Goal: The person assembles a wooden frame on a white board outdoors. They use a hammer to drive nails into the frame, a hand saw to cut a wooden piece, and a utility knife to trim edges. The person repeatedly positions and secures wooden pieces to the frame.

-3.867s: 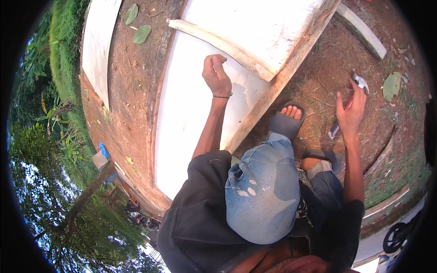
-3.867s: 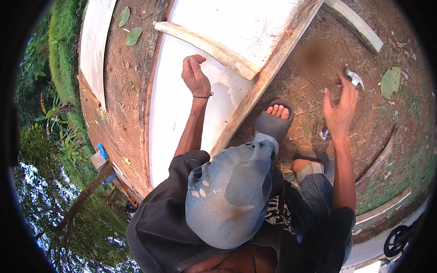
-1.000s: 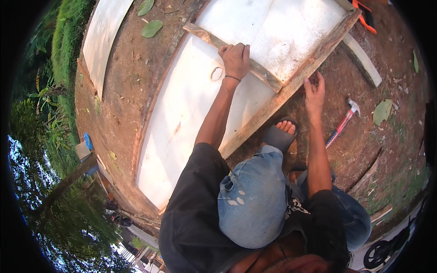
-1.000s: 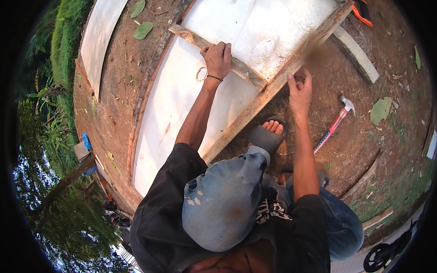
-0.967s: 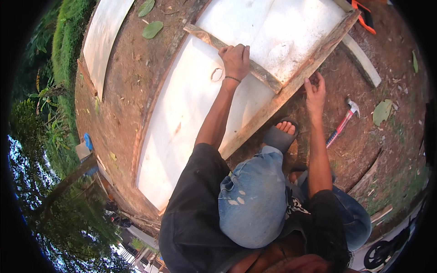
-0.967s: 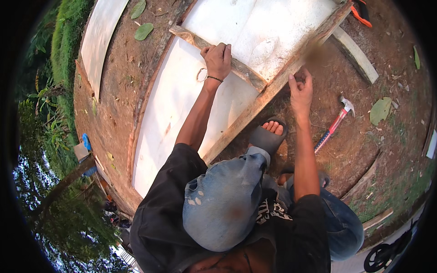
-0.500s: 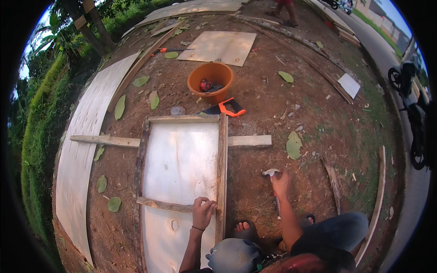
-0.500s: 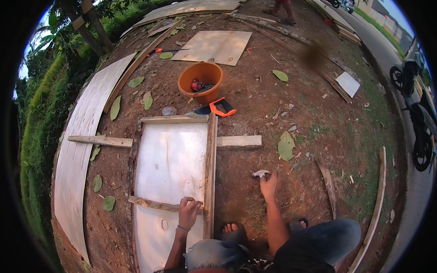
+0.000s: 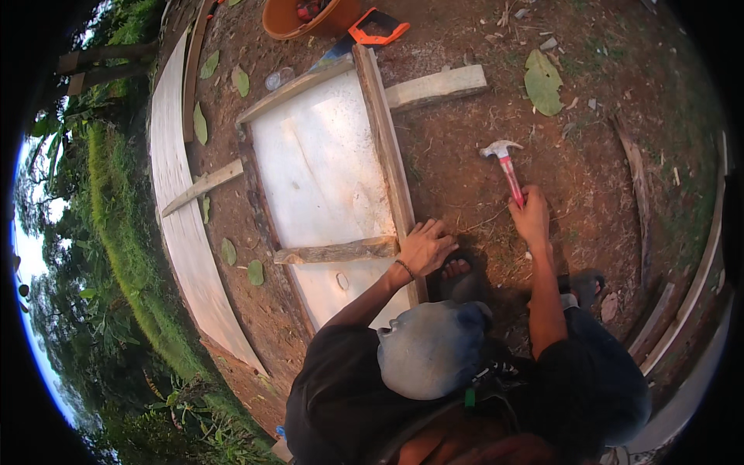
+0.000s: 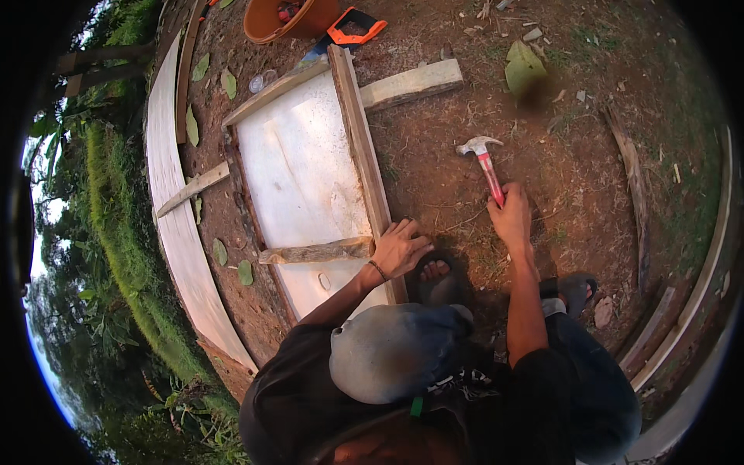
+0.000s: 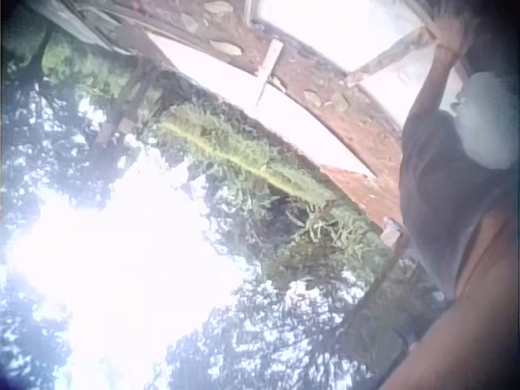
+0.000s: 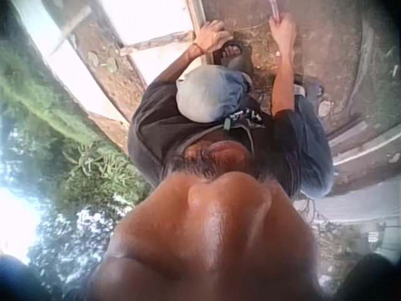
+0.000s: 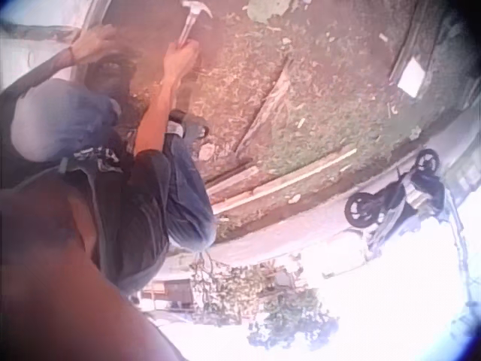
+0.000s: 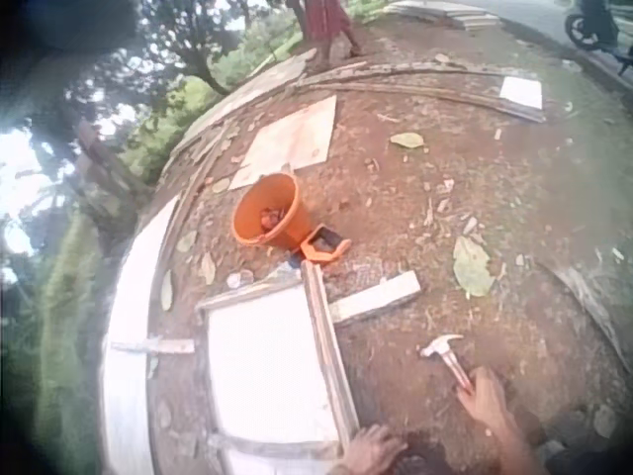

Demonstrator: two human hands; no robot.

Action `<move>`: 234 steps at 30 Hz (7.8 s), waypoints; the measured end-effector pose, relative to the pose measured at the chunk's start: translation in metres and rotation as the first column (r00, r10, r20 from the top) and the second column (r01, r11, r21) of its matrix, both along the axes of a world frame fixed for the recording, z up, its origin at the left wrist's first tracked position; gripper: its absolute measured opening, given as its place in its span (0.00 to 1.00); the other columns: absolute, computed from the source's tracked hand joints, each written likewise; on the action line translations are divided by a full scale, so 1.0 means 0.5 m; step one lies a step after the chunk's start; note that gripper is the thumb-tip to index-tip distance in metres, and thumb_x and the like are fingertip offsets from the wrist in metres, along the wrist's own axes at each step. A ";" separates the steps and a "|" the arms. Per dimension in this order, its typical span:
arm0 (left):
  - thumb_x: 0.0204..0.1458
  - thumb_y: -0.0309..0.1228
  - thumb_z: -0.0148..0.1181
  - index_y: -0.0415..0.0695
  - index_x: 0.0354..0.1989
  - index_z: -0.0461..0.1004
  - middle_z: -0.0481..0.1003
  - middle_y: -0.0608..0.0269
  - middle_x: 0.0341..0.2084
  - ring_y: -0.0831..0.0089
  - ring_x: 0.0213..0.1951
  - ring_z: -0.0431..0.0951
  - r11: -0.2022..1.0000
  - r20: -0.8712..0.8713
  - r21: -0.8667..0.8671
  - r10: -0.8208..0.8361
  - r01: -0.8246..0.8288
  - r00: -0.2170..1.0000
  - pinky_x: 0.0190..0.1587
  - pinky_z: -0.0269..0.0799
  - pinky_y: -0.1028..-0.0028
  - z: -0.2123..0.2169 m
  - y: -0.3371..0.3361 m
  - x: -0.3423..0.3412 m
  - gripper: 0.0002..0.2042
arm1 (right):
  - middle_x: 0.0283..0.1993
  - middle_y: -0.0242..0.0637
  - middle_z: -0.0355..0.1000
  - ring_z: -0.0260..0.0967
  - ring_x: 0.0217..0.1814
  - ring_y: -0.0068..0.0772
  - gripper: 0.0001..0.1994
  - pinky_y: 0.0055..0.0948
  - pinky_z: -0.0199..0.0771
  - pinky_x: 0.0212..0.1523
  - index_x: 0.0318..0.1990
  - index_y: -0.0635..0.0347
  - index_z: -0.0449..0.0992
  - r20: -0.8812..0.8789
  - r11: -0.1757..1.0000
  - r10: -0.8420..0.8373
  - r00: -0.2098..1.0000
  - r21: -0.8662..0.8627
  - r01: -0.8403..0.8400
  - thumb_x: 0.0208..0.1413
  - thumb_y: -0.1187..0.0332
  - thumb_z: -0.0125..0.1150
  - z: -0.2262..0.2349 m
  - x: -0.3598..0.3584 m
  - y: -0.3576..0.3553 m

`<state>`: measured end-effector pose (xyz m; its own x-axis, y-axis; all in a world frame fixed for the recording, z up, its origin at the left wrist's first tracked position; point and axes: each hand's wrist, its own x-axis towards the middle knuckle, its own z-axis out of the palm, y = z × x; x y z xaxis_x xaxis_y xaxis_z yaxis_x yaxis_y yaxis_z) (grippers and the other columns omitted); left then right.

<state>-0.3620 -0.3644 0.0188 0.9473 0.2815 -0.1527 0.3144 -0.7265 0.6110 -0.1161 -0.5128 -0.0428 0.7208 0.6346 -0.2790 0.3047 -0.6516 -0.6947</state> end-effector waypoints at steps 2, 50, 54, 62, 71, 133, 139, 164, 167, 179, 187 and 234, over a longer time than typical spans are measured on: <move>0.56 0.35 0.65 0.44 0.35 0.83 0.74 0.56 0.34 0.55 0.43 0.75 0.994 -0.203 -0.105 -0.010 -0.012 0.979 0.45 0.70 0.57 -0.002 0.024 0.013 0.08 | 0.34 0.40 0.72 0.72 0.22 0.28 0.17 0.30 0.72 0.23 0.53 0.62 0.66 -0.617 0.977 -0.186 0.765 -0.034 0.211 0.63 0.66 0.64 0.032 0.006 0.001; 0.52 0.45 0.65 0.48 0.34 0.86 0.83 0.53 0.33 0.50 0.40 0.83 0.877 -0.379 -0.221 -0.480 0.427 0.791 0.43 0.77 0.54 -0.017 0.162 0.062 0.13 | 0.28 0.26 0.61 0.55 0.19 0.14 0.11 0.21 0.56 0.17 0.52 0.55 0.71 -0.889 0.794 -0.450 0.080 -0.358 0.491 0.72 0.59 0.53 0.304 -0.294 -0.062; 0.52 0.45 0.66 0.49 0.34 0.86 0.83 0.53 0.33 0.50 0.40 0.83 0.886 -0.381 -0.207 -0.464 0.415 0.800 0.43 0.77 0.53 -0.018 0.159 0.064 0.13 | 0.28 0.25 0.62 0.55 0.19 0.15 0.10 0.22 0.57 0.18 0.51 0.53 0.71 -0.833 0.653 -0.544 0.102 -0.344 0.675 0.72 0.60 0.54 0.285 -0.317 -0.063; 0.52 0.46 0.67 0.50 0.34 0.86 0.83 0.54 0.32 0.50 0.38 0.83 0.875 -0.368 -0.181 -0.484 0.449 0.794 0.41 0.77 0.53 -0.023 0.163 0.055 0.13 | 0.27 0.25 0.61 0.54 0.19 0.15 0.09 0.21 0.55 0.18 0.44 0.55 0.72 -0.836 0.657 -0.537 0.111 -0.331 0.678 0.71 0.60 0.54 0.274 -0.294 -0.073; 0.53 0.45 0.67 0.48 0.38 0.85 0.82 0.52 0.37 0.54 0.45 0.81 0.896 -0.369 -0.108 -0.438 0.430 0.820 0.49 0.74 0.57 0.013 0.162 0.053 0.14 | 0.27 0.25 0.60 0.54 0.19 0.15 0.09 0.20 0.56 0.19 0.52 0.55 0.71 -0.884 0.799 -0.455 0.106 -0.354 0.486 0.72 0.62 0.53 0.296 -0.283 -0.066; 0.64 0.36 0.52 0.40 0.25 0.71 0.73 0.56 0.26 0.51 0.32 0.73 0.777 -0.022 0.335 0.572 -0.533 0.820 0.36 0.67 0.56 -0.033 0.132 -0.242 0.16 | 0.25 0.25 0.58 0.52 0.17 0.17 0.07 0.23 0.57 0.18 0.43 0.50 0.62 -0.760 0.547 -0.629 0.164 -0.283 0.788 0.72 0.62 0.52 0.285 -0.324 -0.039; 0.64 0.35 0.52 0.39 0.25 0.71 0.73 0.55 0.26 0.51 0.31 0.73 0.773 -0.051 0.330 0.588 -0.542 0.807 0.35 0.67 0.56 -0.028 0.126 -0.267 0.16 | 0.26 0.23 0.58 0.54 0.18 0.15 0.10 0.21 0.55 0.17 0.38 0.51 0.65 -0.837 0.737 -0.500 0.224 -0.275 0.618 0.73 0.60 0.52 0.291 -0.223 -0.083; 0.61 0.36 0.54 0.43 0.23 0.72 0.72 0.61 0.24 0.55 0.31 0.72 0.759 0.013 0.328 0.591 -0.562 0.806 0.34 0.66 0.58 -0.040 0.129 -0.271 0.15 | 0.25 0.24 0.58 0.54 0.19 0.17 0.07 0.24 0.55 0.18 0.39 0.52 0.66 -0.699 0.405 -0.693 0.178 -0.173 0.898 0.72 0.64 0.52 0.249 -0.268 -0.071; 0.61 0.36 0.54 0.43 0.23 0.72 0.72 0.60 0.24 0.55 0.31 0.72 0.767 0.000 0.326 0.585 -0.553 0.811 0.35 0.66 0.58 -0.050 0.126 -0.272 0.15 | 0.24 0.23 0.58 0.53 0.17 0.16 0.07 0.22 0.54 0.16 0.41 0.51 0.66 -0.818 0.633 -0.565 0.107 -0.347 0.692 0.72 0.62 0.53 0.308 -0.335 -0.023; 0.61 0.36 0.54 0.43 0.23 0.72 0.72 0.60 0.24 0.55 0.31 0.73 0.769 -0.011 0.321 0.586 -0.552 0.810 0.35 0.67 0.58 -0.041 0.114 -0.279 0.15 | 0.24 0.25 0.57 0.52 0.17 0.18 0.11 0.26 0.57 0.18 0.37 0.51 0.60 -0.832 0.730 -0.548 0.088 -0.424 0.536 0.72 0.61 0.52 0.324 -0.332 -0.048; 0.60 0.36 0.54 0.43 0.22 0.72 0.73 0.62 0.24 0.56 0.31 0.73 0.750 0.048 0.350 0.583 -0.561 0.811 0.35 0.67 0.58 -0.054 0.133 -0.262 0.15 | 0.26 0.27 0.58 0.52 0.19 0.19 0.10 0.28 0.57 0.20 0.38 0.51 0.60 -0.720 0.468 -0.671 0.176 -0.226 0.854 0.73 0.62 0.51 0.272 -0.348 -0.022; 0.62 0.36 0.53 0.40 0.25 0.73 0.74 0.57 0.26 0.53 0.32 0.74 0.753 -0.026 0.328 0.610 -0.570 0.792 0.37 0.69 0.57 -0.038 0.139 -0.297 0.15 | 0.23 0.23 0.58 0.52 0.14 0.16 0.11 0.22 0.54 0.14 0.40 0.53 0.67 -0.919 0.907 -0.386 -0.084 -0.395 0.145 0.73 0.58 0.52 0.348 -0.331 0.016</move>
<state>-0.5105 -0.2950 -0.0001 0.5561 0.8276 -0.0765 0.7972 -0.5052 0.3305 -0.2816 -0.5046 0.1310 -0.2438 0.3437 -0.9069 -0.8047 -0.5936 -0.0086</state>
